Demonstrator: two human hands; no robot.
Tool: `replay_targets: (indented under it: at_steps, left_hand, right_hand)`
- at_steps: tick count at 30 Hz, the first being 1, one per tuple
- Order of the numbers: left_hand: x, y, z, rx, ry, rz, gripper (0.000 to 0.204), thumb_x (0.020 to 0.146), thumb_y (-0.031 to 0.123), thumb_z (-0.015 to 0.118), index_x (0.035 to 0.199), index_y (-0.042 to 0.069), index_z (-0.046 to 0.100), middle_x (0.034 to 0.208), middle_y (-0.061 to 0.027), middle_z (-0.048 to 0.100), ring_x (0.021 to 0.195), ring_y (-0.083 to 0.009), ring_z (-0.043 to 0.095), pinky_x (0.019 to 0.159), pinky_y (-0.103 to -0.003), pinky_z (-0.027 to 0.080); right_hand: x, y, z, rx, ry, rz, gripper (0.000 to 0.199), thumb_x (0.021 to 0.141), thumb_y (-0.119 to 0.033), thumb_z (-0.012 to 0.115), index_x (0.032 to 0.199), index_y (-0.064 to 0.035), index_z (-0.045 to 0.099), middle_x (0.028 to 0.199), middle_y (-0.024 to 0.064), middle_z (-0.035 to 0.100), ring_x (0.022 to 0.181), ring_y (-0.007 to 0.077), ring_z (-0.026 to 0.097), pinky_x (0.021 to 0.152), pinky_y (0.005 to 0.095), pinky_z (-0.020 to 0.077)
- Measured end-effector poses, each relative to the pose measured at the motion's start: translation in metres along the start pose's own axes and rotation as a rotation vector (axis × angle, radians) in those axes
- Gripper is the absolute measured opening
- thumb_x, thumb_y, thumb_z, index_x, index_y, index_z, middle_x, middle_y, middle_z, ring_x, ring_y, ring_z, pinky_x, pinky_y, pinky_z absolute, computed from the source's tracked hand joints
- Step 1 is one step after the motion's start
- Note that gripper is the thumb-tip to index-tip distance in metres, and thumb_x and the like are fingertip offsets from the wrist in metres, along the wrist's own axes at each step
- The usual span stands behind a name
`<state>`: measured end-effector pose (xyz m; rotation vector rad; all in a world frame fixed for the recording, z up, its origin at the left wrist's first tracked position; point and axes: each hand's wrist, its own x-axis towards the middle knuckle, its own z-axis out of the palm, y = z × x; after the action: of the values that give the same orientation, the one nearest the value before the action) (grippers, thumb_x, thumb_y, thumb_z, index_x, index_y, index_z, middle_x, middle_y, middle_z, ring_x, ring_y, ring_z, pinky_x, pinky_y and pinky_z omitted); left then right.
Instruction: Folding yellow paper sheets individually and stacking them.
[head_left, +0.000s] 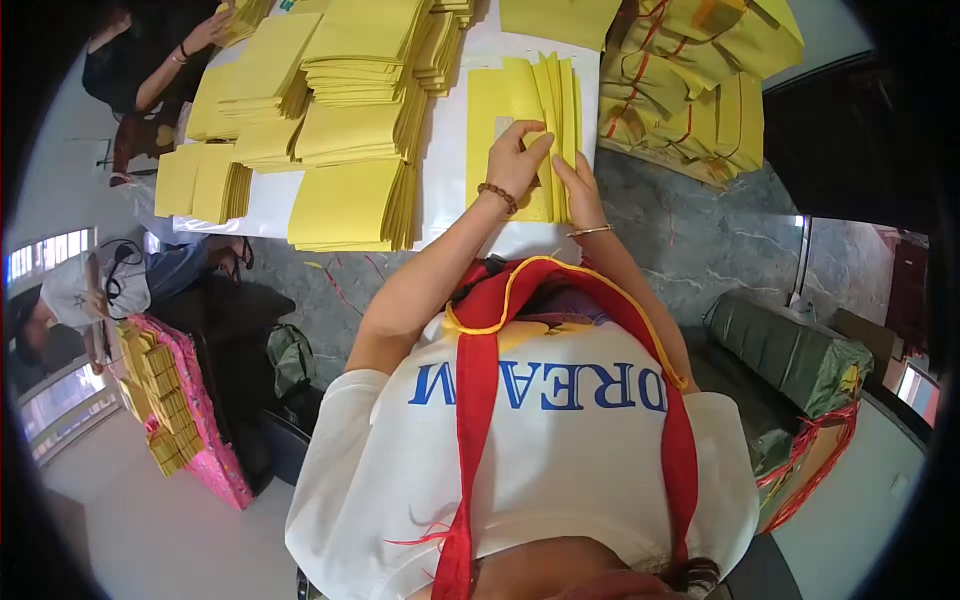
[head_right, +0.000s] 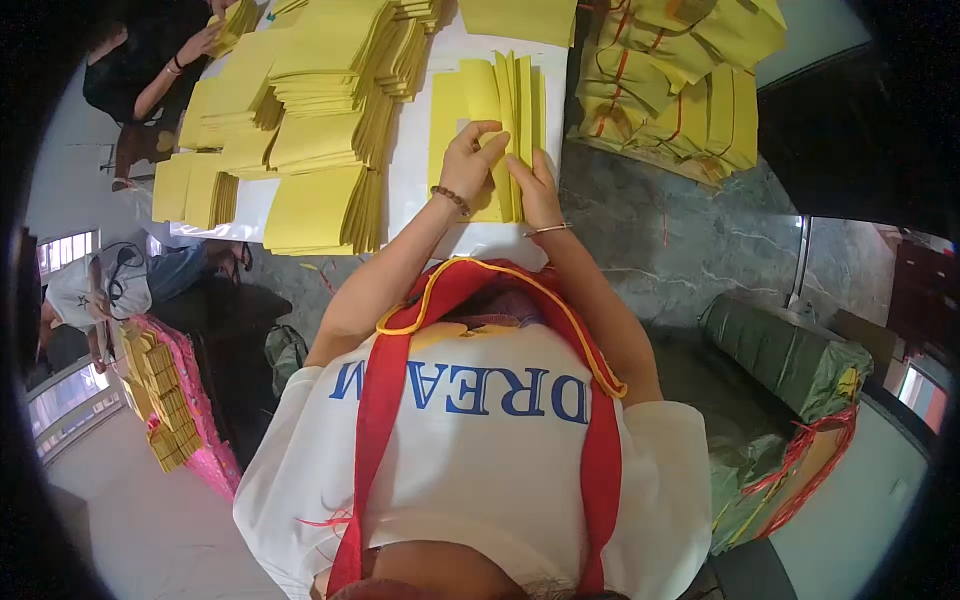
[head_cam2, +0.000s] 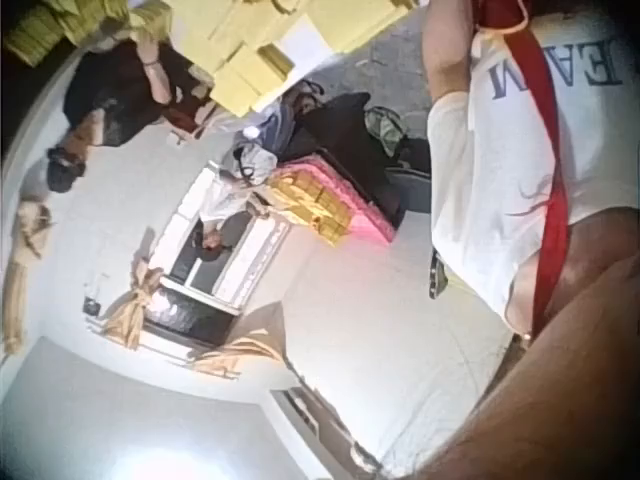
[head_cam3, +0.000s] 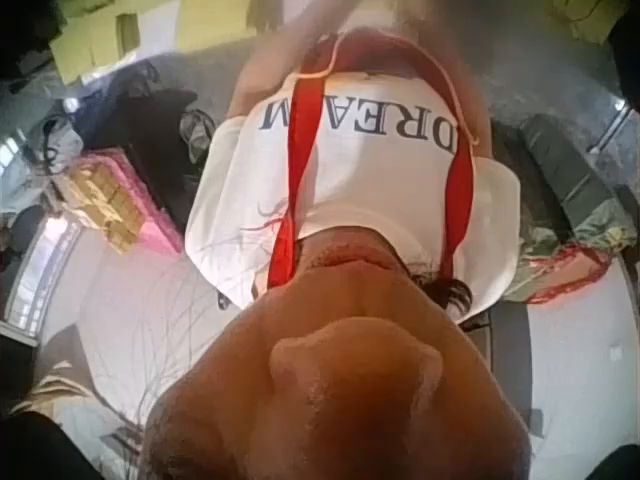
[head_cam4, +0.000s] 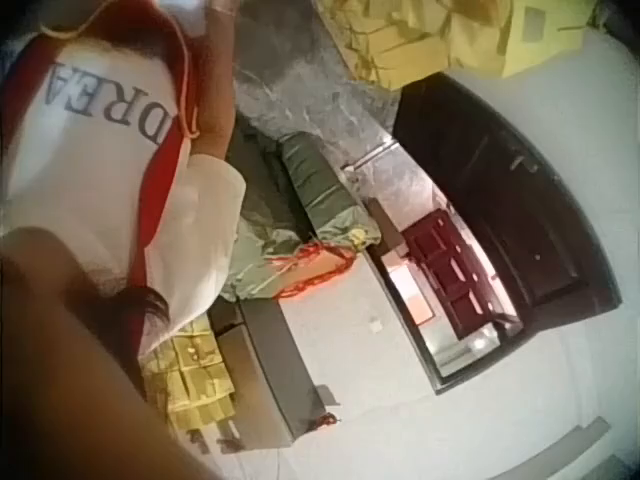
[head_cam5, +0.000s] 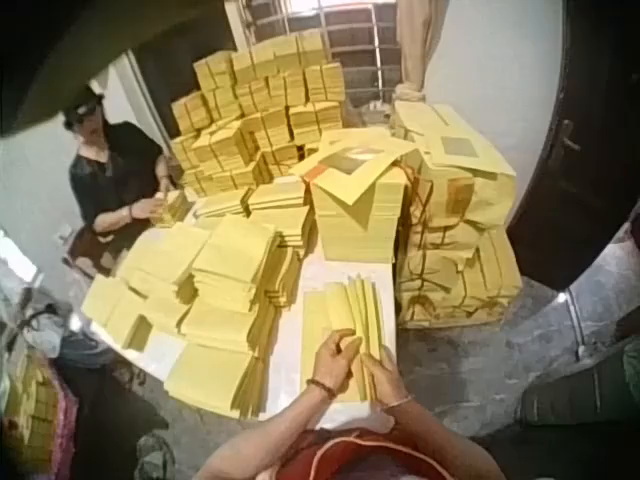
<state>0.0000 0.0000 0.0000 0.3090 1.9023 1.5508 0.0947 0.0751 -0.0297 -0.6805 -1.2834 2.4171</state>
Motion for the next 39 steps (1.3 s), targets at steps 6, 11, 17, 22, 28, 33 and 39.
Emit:
replay_targets:
  at_steps: [6, 11, 17, 22, 28, 33, 39]
  left_hand:
    - [0.007, -0.016, 0.006, 0.116, 0.101, 0.248, 0.024, 0.076, 0.018, 0.059, 0.091, 0.0, 0.057, 0.061, -0.0102, 0.052, 0.05, -0.0181, 0.053, 0.05, -0.032, 0.045]
    - [0.007, -0.023, 0.003, 0.164, 0.159, 0.326, 0.019, 0.077, 0.014, 0.055, 0.089, -0.001, 0.052, 0.065, -0.013, 0.051, 0.047, -0.0182, 0.046, 0.048, -0.033, 0.039]
    - [-0.004, -0.017, -0.002, 0.113, 0.179, 0.323, 0.029, 0.079, 0.008, 0.046, 0.107, 0.001, 0.046, 0.072, -0.0134, 0.054, 0.059, -0.0179, 0.05, 0.055, -0.031, 0.04]
    - [0.002, -0.023, -0.007, 0.139, 0.134, 0.537, 0.033, 0.08, 0.007, 0.044, 0.112, 0.002, 0.051, 0.088, -0.0155, 0.057, 0.077, -0.021, 0.055, 0.07, -0.03, 0.043]
    - [0.01, -0.028, 0.003, -0.035, 0.1, 0.389, 0.032, 0.078, 0.024, 0.06, 0.1, 0.001, 0.061, 0.096, -0.0161, 0.059, 0.085, -0.0244, 0.057, 0.075, -0.031, 0.044]
    - [0.014, -0.028, 0.004, 0.036, 0.118, 0.378, 0.043, 0.072, 0.033, 0.069, 0.098, 0.0, 0.062, 0.095, -0.0167, 0.06, 0.088, -0.0246, 0.058, 0.077, -0.03, 0.044]
    - [0.015, -0.03, 0.001, 0.022, 0.092, 0.366, 0.041, 0.073, 0.032, 0.068, 0.097, -0.001, 0.061, 0.095, -0.0172, 0.06, 0.089, -0.0258, 0.058, 0.077, -0.031, 0.044]
  right_hand:
    - [0.002, 0.008, -0.002, -0.074, -0.047, -0.104, 0.031, 0.088, -0.016, 0.051, 0.115, -0.0023, 0.045, 0.102, 0.0032, 0.054, 0.09, 0.009, 0.05, 0.078, 0.0217, 0.0407]
    - [0.003, 0.007, -0.004, -0.032, -0.016, -0.039, 0.032, 0.088, -0.017, 0.05, 0.116, -0.002, 0.045, 0.102, 0.0035, 0.054, 0.09, 0.0092, 0.05, 0.078, 0.0219, 0.0408]
    - [0.001, 0.003, -0.001, -0.007, -0.002, -0.041, 0.031, 0.088, -0.017, 0.05, 0.115, -0.0015, 0.045, 0.102, 0.0034, 0.054, 0.089, 0.0092, 0.05, 0.077, 0.0218, 0.0413]
    - [0.0, 0.003, 0.002, -0.01, -0.014, -0.041, 0.031, 0.088, -0.016, 0.051, 0.114, -0.0016, 0.046, 0.1, 0.0028, 0.054, 0.089, 0.0086, 0.05, 0.076, 0.0215, 0.0415]
    - [0.001, 0.005, 0.001, -0.062, -0.021, -0.059, 0.033, 0.087, -0.016, 0.053, 0.115, -0.002, 0.044, 0.101, 0.003, 0.053, 0.089, 0.0085, 0.05, 0.076, 0.0216, 0.0418]
    - [-0.001, 0.002, 0.004, -0.068, -0.035, -0.075, 0.036, 0.087, -0.017, 0.054, 0.117, -0.0023, 0.042, 0.103, 0.0036, 0.053, 0.091, 0.0091, 0.051, 0.076, 0.0219, 0.0418]
    - [-0.001, 0.001, 0.003, -0.049, -0.026, -0.031, 0.04, 0.087, -0.018, 0.053, 0.121, -0.0018, 0.04, 0.107, 0.0051, 0.052, 0.095, 0.0103, 0.05, 0.08, 0.0227, 0.0408]
